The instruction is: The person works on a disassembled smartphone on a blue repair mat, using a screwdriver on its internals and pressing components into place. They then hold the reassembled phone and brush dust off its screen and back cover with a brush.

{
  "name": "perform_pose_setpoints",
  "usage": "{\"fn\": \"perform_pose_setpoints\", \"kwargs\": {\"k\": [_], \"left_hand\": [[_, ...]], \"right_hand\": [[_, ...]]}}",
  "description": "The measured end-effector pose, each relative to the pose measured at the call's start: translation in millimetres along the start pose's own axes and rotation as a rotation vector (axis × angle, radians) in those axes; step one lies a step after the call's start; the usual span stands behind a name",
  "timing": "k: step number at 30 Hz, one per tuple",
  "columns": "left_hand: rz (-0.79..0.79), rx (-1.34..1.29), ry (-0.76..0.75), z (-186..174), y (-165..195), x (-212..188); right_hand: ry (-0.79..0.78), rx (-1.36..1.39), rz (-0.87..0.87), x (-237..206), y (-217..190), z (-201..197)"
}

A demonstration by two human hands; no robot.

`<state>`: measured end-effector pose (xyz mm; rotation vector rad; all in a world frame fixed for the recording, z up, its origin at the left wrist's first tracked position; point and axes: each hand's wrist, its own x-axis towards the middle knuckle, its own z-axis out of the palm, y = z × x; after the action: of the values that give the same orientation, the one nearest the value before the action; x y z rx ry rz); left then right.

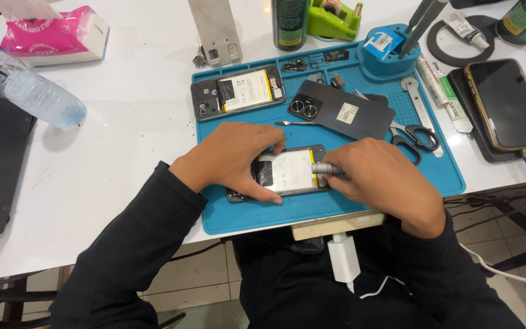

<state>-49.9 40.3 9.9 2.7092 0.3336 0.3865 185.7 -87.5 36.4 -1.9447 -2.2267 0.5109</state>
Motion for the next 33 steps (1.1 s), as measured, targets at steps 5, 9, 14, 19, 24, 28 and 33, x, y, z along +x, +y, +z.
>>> {"fn": "perform_pose_setpoints", "kwargs": {"k": [5, 9, 14, 19, 24, 28, 33], "left_hand": [[0.041, 0.068, 0.022, -3, 6, 0], [0.139, 0.105, 0.055, 3, 14, 3], [0.29, 0.119, 0.166, 18, 24, 9], [0.151, 0.177, 0.094, 19, 28, 9], [0.051, 0.289, 0.043, 16, 32, 5], [-0.006, 0.406, 0.092, 20, 35, 4], [-0.12, 0.411, 0.015, 24, 35, 2]], "right_hand": [[0.207, 0.21, -0.158, -3, 10, 1], [0.245, 0.264, -0.196, -6, 19, 4], [0.199, 0.255, -0.008, -1, 22, 10], [0.143, 0.257, 0.079, 0, 20, 11], [0.132, 0.272, 0.123, 2, 18, 12], [0.138, 0.246, 0.122, 3, 15, 14], [0.159, 0.229, 0.178, 3, 11, 17]]}}
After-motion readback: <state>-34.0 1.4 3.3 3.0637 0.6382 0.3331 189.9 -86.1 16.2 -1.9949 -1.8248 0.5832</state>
